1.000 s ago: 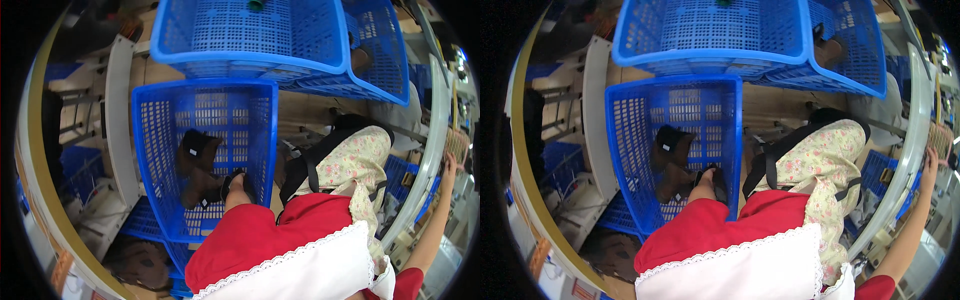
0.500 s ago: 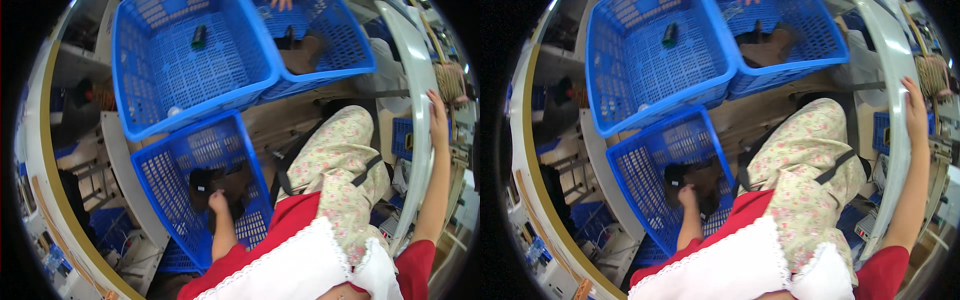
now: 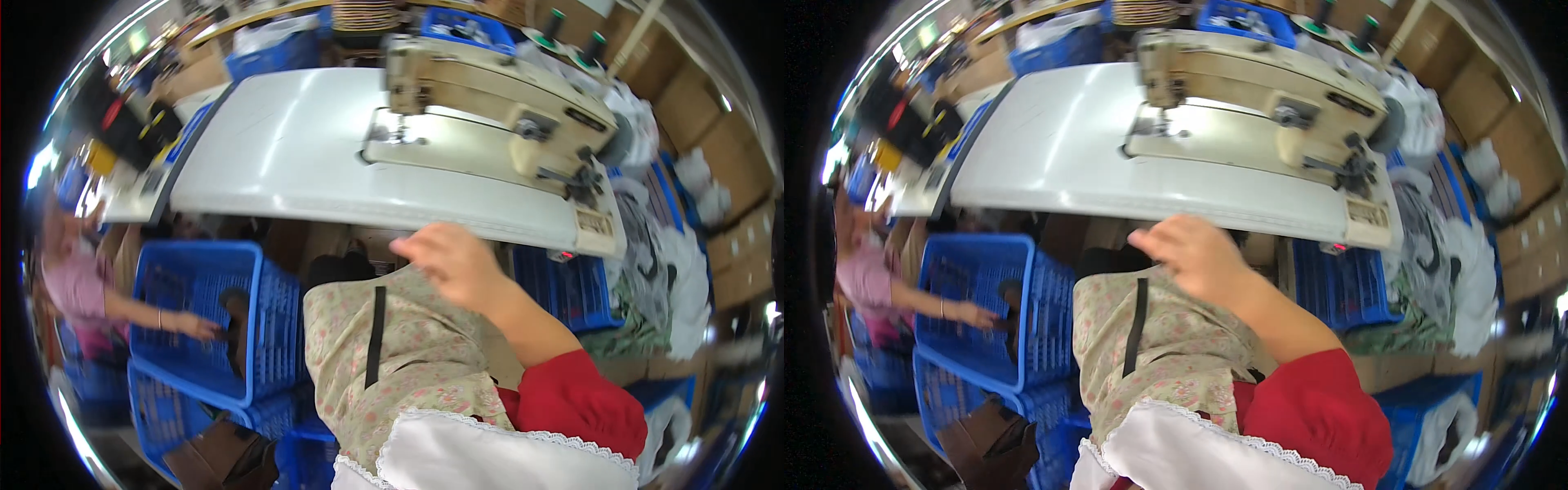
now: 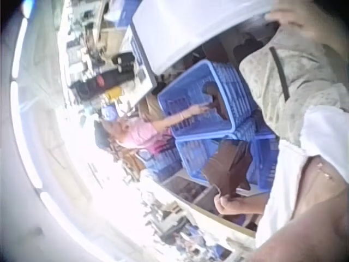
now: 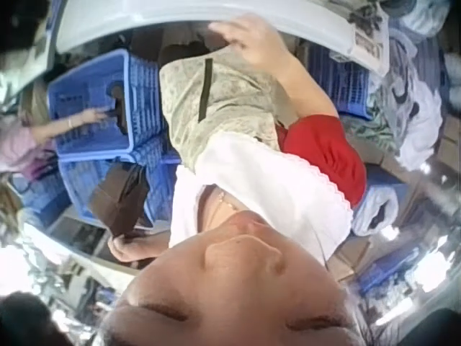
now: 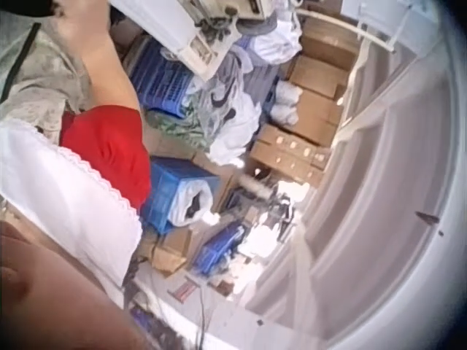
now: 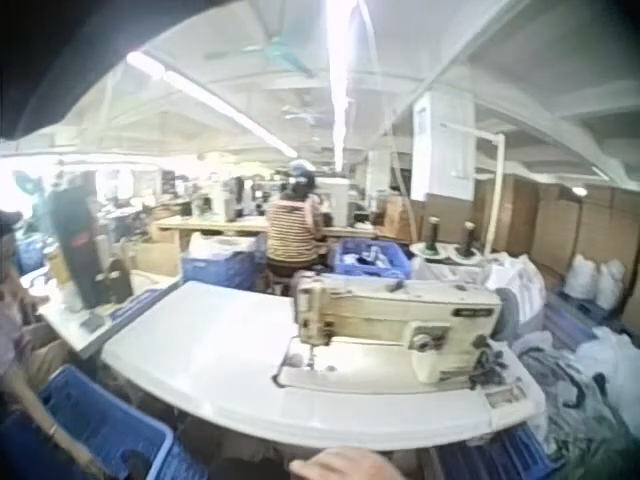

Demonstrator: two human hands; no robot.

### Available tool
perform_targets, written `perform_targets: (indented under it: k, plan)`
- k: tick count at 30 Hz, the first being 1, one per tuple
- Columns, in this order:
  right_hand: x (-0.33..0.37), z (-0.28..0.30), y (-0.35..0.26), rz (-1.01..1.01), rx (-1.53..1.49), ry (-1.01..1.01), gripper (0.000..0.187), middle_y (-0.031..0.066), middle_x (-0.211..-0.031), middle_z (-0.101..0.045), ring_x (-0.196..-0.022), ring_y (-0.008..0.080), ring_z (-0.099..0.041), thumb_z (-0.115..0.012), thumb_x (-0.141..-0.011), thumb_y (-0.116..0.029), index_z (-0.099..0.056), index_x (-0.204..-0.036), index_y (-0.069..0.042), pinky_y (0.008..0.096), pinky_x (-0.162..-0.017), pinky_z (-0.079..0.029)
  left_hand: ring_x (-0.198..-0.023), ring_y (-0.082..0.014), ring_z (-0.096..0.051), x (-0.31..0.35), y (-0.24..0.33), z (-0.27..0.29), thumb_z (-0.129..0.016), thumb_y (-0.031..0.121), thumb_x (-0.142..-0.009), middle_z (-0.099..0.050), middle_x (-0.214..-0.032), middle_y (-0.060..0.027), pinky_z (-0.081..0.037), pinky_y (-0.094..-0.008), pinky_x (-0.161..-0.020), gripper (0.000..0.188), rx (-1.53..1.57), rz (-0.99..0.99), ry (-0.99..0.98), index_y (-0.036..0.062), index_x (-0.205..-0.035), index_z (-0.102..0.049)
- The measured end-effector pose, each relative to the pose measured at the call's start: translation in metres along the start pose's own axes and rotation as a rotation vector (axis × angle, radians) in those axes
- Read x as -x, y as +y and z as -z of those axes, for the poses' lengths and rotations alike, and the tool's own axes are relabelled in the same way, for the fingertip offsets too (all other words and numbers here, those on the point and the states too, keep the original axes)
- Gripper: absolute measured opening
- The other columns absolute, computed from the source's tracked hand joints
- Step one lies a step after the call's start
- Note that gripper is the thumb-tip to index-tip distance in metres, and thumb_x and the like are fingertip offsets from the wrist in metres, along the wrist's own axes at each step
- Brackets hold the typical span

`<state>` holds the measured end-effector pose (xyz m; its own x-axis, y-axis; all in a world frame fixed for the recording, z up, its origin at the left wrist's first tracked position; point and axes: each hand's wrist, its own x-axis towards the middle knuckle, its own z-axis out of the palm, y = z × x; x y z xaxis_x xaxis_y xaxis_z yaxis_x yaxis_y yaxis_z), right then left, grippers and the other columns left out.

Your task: Sewing leather shoe uppers using an industrial sewing machine.

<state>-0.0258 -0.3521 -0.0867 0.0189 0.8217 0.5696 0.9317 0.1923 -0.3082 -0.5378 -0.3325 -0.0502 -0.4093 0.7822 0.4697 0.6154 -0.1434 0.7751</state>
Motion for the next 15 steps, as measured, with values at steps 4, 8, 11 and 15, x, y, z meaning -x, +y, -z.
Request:
perform_targets:
  k: [4, 8, 11, 15]
  plan:
    - [0.111, 0.107, 0.067, -0.589, 0.599, 0.39, 0.04, 0.0127, -0.102, -0.064, -0.096, 0.0346, -0.06, -0.057, -0.073, 0.005, -0.068, -0.109, -0.01, 0.0453, -0.084, -0.048, -0.08, -0.0199, -0.056, -0.039, 0.055, -0.086, -0.06, 0.017, -0.082, -0.061, -0.086, -0.0091, -0.045, -0.0321, -0.077, 0.022, 0.52, 0.022, -0.357, -0.0035, -0.087, -0.063]
    - [0.226, 0.148, 0.163, -0.923, 0.924, 0.291, 0.043, 0.0107, -0.109, -0.063, -0.103, 0.0328, -0.057, -0.058, -0.074, 0.001, -0.068, -0.114, -0.011, 0.0447, -0.09, -0.045, -0.102, -0.0188, -0.058, -0.11, 0.073, -0.203, -0.056, 0.025, -0.092, -0.062, -0.107, -0.0084, -0.044, -0.0323, -0.088, 0.039, 0.781, -0.095, -1.012, -0.0041, -0.117, -0.059]
    - [0.263, 0.136, 0.203, -0.946, 0.857, 0.248, 0.038, 0.0139, -0.108, -0.063, -0.098, 0.0331, -0.06, -0.063, -0.08, -0.005, -0.066, -0.117, -0.01, 0.0408, -0.087, -0.048, -0.079, -0.0099, -0.048, -0.069, 0.133, -0.269, -0.057, 0.018, -0.091, -0.053, -0.085, -0.0013, -0.039, -0.0224, -0.075, 0.016, 0.794, 0.043, -0.926, 0.0024, -0.088, -0.056]
    - [0.286, 0.144, 0.203, -0.913, 0.645, 0.351, 0.06, 0.0186, -0.115, -0.059, -0.107, 0.0354, -0.057, -0.077, -0.078, -0.025, -0.056, -0.131, -0.005, 0.0431, -0.096, -0.045, -0.075, -0.009, -0.046, -0.042, 0.177, -0.33, -0.061, 0.019, -0.089, -0.048, -0.078, 0.0001, -0.035, -0.0223, -0.068, 0.019, 0.918, 0.096, -1.122, 0.0043, -0.079, -0.053]
